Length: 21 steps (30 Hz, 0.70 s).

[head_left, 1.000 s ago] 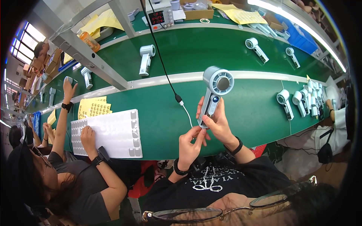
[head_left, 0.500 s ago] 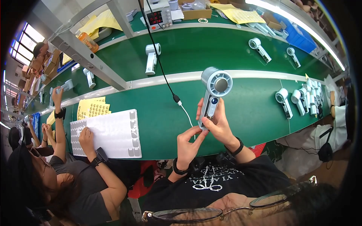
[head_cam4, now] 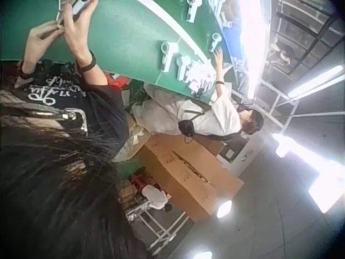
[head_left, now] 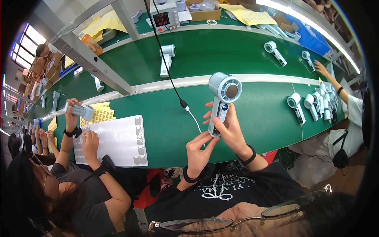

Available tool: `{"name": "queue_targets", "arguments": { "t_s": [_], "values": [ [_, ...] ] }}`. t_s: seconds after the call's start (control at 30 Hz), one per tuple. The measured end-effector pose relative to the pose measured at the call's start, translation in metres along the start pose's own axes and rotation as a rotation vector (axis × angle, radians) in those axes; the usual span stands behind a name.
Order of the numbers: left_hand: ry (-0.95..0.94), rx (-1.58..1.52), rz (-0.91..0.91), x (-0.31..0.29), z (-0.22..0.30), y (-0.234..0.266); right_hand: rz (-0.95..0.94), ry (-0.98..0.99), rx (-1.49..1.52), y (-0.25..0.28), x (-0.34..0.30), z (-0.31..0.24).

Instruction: The person picks up a handheld fan, plugs a cable into its base, and presses a button to test it. After unplugging the cable, the person places the fan onto the conveyor belt and repeats the process.

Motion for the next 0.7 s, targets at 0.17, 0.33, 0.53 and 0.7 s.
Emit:
{"name": "queue_targets", "arguments": {
  "t_s": [0.17, 0.33, 0.53, 0.7],
  "values": [
    [-0.071, 0.056, 0.04, 0.0, 0.006, -0.007, 0.015, -0.013, -0.004, 0.005, -0.001, -0.005],
    [-0.134, 0.129, 0.054, 0.004, 0.013, -0.008, -0.014, 0.033, -0.022, 0.015, 0.009, -0.014],
    [-0.108, 0.1, 0.005, -0.001, -0.018, 0.012, 0.477, 0.457, -0.434, 0.139, 0.154, 0.012],
    [-0.06, 0.154, 0.099, 0.005, -0.008, 0.021, 0.266, 0.246, -1.531, 0.233, 0.223, 0.104]
  ]
}}
Point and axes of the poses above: each hand's wrist, its own x-axis towards the middle knuckle, its own y-axis out of the back of the hand, z = x × y, the point moved 1 cm from there along x, towards the middle knuckle, and after that the axes turned 7 degrees about y, right-handed, at the moved point
